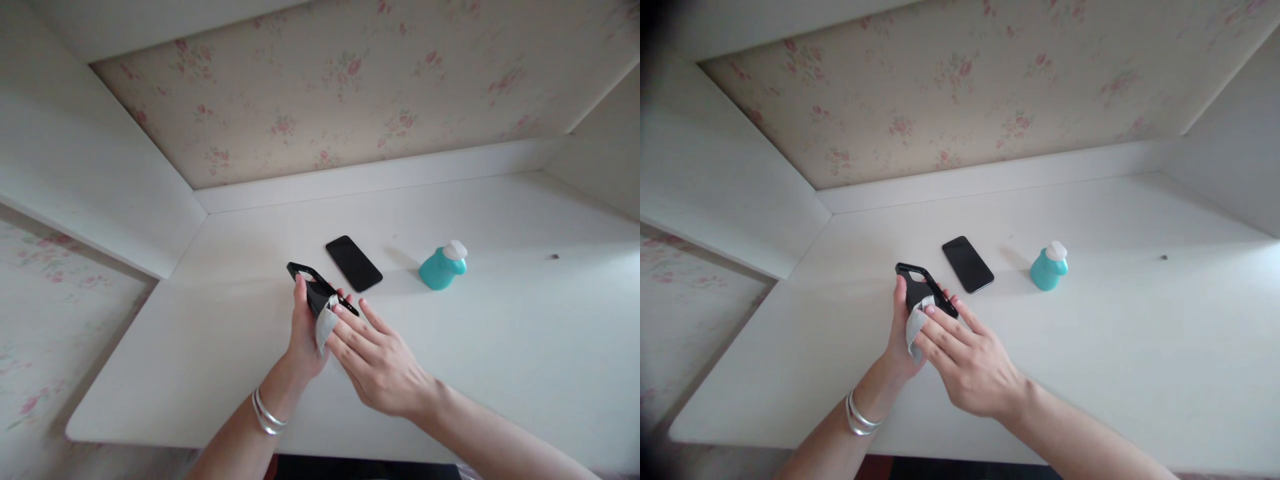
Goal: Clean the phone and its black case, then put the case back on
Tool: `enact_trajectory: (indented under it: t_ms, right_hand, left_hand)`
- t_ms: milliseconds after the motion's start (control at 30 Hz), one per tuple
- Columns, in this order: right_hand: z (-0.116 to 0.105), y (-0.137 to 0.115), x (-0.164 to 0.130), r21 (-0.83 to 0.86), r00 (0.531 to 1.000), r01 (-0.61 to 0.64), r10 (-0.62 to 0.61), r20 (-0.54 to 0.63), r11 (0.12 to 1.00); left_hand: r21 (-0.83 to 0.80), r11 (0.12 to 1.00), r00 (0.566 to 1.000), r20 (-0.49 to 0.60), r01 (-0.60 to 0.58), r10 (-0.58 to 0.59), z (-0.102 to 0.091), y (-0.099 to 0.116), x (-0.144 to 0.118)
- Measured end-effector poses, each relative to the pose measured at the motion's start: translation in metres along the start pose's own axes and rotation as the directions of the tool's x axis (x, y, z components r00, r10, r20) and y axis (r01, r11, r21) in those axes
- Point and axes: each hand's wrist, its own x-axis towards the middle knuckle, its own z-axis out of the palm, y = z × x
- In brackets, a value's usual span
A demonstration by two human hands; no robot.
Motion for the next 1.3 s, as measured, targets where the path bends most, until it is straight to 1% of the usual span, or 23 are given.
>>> enact_trajectory:
  t_ms: [133,267,333,400,467,500,533,600,633,667,700,800,833,867,967,1033,1067,1200,1300]
  right_hand:
    - [0.000,0.006,-0.005,-0.056,0.997,-0.023,0.027,0.072,0.998]
    - [0.002,0.010,-0.010,-0.068,0.992,-0.041,0.049,0.119,0.997]
    - [0.002,0.006,-0.009,-0.027,0.993,-0.013,0.016,0.120,1.000]
    - [0.003,-0.001,-0.005,0.012,0.994,-0.001,0.000,0.109,1.000]
    - [0.002,-0.008,-0.001,0.026,0.994,-0.038,0.035,0.108,0.999]
    - [0.001,-0.011,0.001,0.024,0.991,-0.068,0.065,0.115,0.997]
    - [0.000,-0.013,0.002,0.020,0.988,-0.096,0.093,0.125,0.995]
    - [-0.001,-0.014,0.003,0.012,0.983,-0.132,0.129,0.129,0.991]
    - [-0.001,-0.013,0.003,0.011,0.982,-0.142,0.140,0.124,0.990]
    - [-0.002,-0.012,0.002,0.011,0.981,-0.154,0.152,0.118,0.988]
    - [-0.002,-0.010,0.002,0.015,0.980,-0.169,0.166,0.107,0.986]
    - [-0.004,-0.005,0.000,0.050,0.974,-0.221,0.217,0.067,0.974]
    - [-0.005,-0.004,0.000,0.067,0.970,-0.238,0.235,0.056,0.969]
    - [-0.006,-0.003,0.000,0.086,0.967,-0.255,0.251,0.047,0.963]
    - [-0.009,0.001,0.000,0.148,0.951,-0.309,0.307,0.034,0.940]
    - [-0.011,0.003,0.001,0.184,0.937,-0.346,0.349,0.022,0.920]
    - [-0.011,0.003,0.000,0.201,0.928,-0.369,0.373,0.018,0.907]
    - [-0.010,0.007,-0.002,0.261,0.875,-0.473,0.484,0.025,0.842]
    - [-0.010,0.009,-0.004,0.300,0.831,-0.538,0.555,0.033,0.788]
  left_hand:
    - [-0.008,0.999,0.998,-0.021,-0.052,0.052,-0.001,0.006,-0.001]
    - [-0.009,0.982,0.979,-0.079,-0.191,0.190,-0.001,0.008,0.000]
    - [0.010,0.971,0.967,-0.086,-0.241,0.241,-0.001,0.006,0.002]
    - [0.021,0.970,0.966,-0.084,-0.242,0.243,-0.001,0.002,0.003]
    - [0.051,0.969,0.967,-0.068,-0.243,0.246,-0.001,-0.002,0.005]
    - [0.087,0.960,0.960,-0.063,-0.268,0.274,-0.002,-0.003,0.006]
    - [0.135,0.941,0.945,-0.062,-0.311,0.322,-0.002,-0.005,0.006]
    - [0.226,0.874,0.887,-0.075,-0.429,0.455,-0.002,-0.007,0.006]
    - [0.243,0.841,0.854,-0.080,-0.483,0.513,-0.001,-0.007,0.006]
    - [0.233,0.824,0.834,-0.077,-0.517,0.546,-0.001,-0.007,0.006]
    - [0.201,0.826,0.834,-0.065,-0.527,0.548,0.000,-0.006,0.006]
    - [0.108,0.881,0.886,-0.009,-0.460,0.463,0.001,-0.003,0.005]
    - [0.101,0.892,0.898,0.011,-0.440,0.441,0.001,-0.002,0.005]
    - [0.106,0.894,0.900,0.031,-0.436,0.435,0.000,-0.002,0.005]
    - [0.173,0.855,0.872,0.138,-0.489,0.471,-0.002,-0.003,0.005]
    - [0.249,0.826,0.860,0.224,-0.506,0.459,-0.004,-0.005,0.005]
    - [0.282,0.815,0.859,0.248,-0.507,0.448,-0.004,-0.006,0.005]
    - [0.350,0.798,0.870,0.241,-0.491,0.430,-0.007,-0.009,0.004]
    - [0.404,0.800,0.894,0.264,-0.444,0.363,-0.006,-0.009,0.000]
